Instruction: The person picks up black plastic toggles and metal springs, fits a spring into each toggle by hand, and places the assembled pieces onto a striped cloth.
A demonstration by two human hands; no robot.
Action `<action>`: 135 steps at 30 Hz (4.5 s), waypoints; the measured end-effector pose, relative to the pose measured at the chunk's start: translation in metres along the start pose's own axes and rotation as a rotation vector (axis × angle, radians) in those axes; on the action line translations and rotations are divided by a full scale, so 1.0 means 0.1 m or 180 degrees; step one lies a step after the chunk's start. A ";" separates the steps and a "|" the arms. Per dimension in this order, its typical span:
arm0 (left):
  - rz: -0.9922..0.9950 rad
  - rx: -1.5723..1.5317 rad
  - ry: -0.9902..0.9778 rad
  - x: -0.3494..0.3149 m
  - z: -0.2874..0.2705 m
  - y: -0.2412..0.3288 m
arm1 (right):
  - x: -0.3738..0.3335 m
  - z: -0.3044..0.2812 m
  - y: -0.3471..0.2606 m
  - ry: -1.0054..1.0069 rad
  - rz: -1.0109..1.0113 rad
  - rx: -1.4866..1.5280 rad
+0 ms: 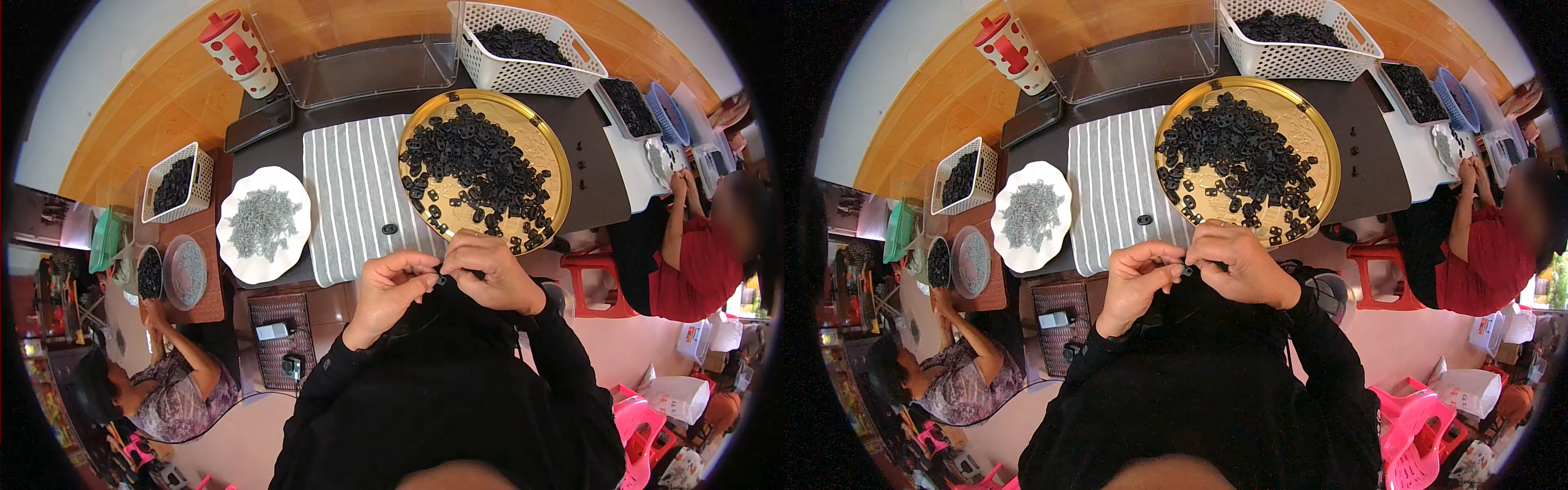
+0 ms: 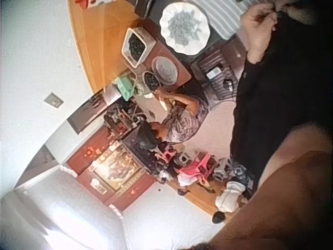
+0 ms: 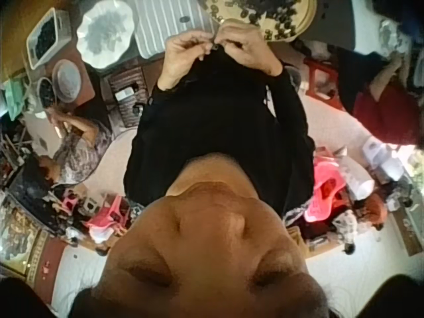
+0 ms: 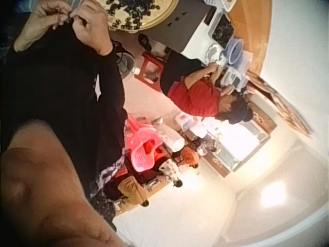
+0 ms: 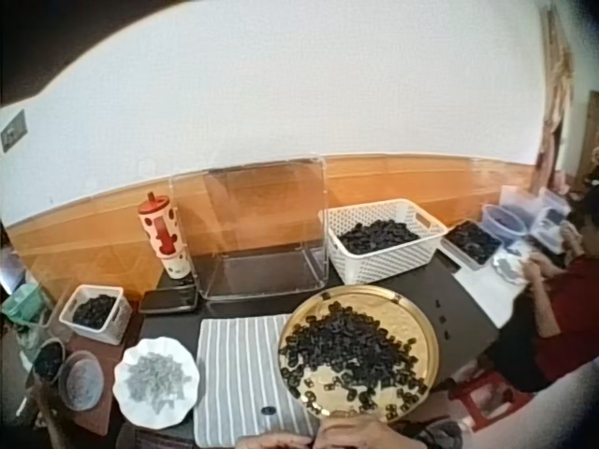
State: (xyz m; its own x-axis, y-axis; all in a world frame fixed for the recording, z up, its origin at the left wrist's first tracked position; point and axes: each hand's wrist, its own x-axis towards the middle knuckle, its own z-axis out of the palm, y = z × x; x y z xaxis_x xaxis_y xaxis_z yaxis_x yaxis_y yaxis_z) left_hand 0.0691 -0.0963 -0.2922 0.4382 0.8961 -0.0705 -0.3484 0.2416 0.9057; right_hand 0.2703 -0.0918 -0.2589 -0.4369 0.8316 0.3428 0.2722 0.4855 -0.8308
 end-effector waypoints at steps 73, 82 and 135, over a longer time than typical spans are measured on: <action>0.0661 0.0025 0.0617 0.24 0.17 -0.05 | 0.06 0.31 0.07 0.1360 0.0567 0.0493; 0.0430 -0.0002 0.0501 0.21 0.07 -0.02 | 0.19 0.17 -0.02 0.1065 0.0379 0.0396; 0.0837 -0.0186 0.1464 -0.24 -0.48 0.05 | 0.50 0.79 0.14 -0.0049 -0.0289 -0.2025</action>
State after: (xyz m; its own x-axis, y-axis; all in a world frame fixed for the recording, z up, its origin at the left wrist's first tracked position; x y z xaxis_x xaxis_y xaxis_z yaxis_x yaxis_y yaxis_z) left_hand 0.0172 -0.0985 -0.3064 -0.0742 0.9967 -0.0321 -0.4488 -0.0046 0.8936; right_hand 0.1847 -0.0645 -0.2876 -0.4930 0.7781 0.3893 0.6870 0.6227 -0.3746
